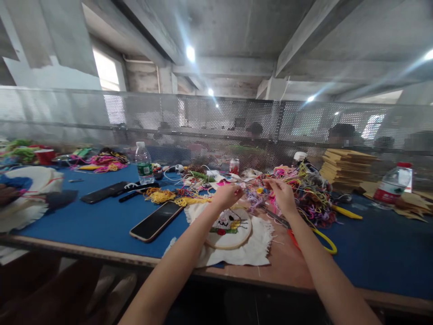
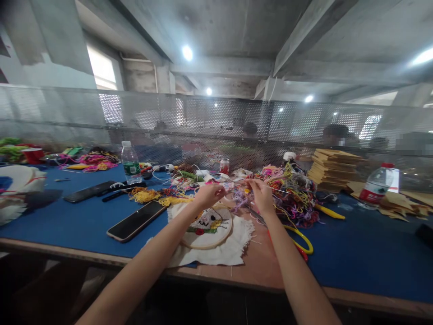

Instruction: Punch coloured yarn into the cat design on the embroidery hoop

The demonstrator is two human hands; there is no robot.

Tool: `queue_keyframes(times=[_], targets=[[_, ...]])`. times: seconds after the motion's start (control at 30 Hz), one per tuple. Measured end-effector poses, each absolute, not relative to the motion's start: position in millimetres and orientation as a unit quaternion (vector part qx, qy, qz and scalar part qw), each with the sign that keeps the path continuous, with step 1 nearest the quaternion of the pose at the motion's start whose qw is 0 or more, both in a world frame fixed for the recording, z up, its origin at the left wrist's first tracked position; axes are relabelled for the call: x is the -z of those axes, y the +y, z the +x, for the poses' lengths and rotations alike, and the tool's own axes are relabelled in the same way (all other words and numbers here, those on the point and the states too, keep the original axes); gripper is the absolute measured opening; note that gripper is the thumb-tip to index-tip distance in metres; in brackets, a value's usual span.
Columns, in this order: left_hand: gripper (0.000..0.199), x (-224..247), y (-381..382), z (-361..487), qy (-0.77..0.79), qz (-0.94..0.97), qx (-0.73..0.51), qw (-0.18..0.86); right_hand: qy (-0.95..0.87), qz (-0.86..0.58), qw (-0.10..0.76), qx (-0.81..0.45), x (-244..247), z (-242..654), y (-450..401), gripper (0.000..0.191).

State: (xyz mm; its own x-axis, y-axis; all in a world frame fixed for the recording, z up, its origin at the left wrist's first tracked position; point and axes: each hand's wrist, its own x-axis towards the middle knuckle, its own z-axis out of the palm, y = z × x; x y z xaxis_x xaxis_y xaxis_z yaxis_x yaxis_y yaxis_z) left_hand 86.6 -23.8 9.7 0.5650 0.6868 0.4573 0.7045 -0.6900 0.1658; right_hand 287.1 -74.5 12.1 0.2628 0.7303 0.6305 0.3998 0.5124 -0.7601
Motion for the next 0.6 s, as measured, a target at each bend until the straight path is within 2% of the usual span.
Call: queue_keyframes(times=[0.17, 0.43, 0.6], targets=[[0.032, -7, -22, 89, -0.388, -0.891, 0.235, 0.018, -0.610, -0.472, 0.616, -0.156, -10, 290, -70, 0.034], [0.033, -5, -22, 90, -0.371, -0.898, 0.234, 0.022, -0.692, -0.509, 0.509, -0.056, -10, 287, -71, 0.028], [0.034, -6, -25, 89, -0.336, -0.913, 0.229, 0.016, -0.682, -0.502, 0.525, -0.090, -11, 279, -77, 0.032]])
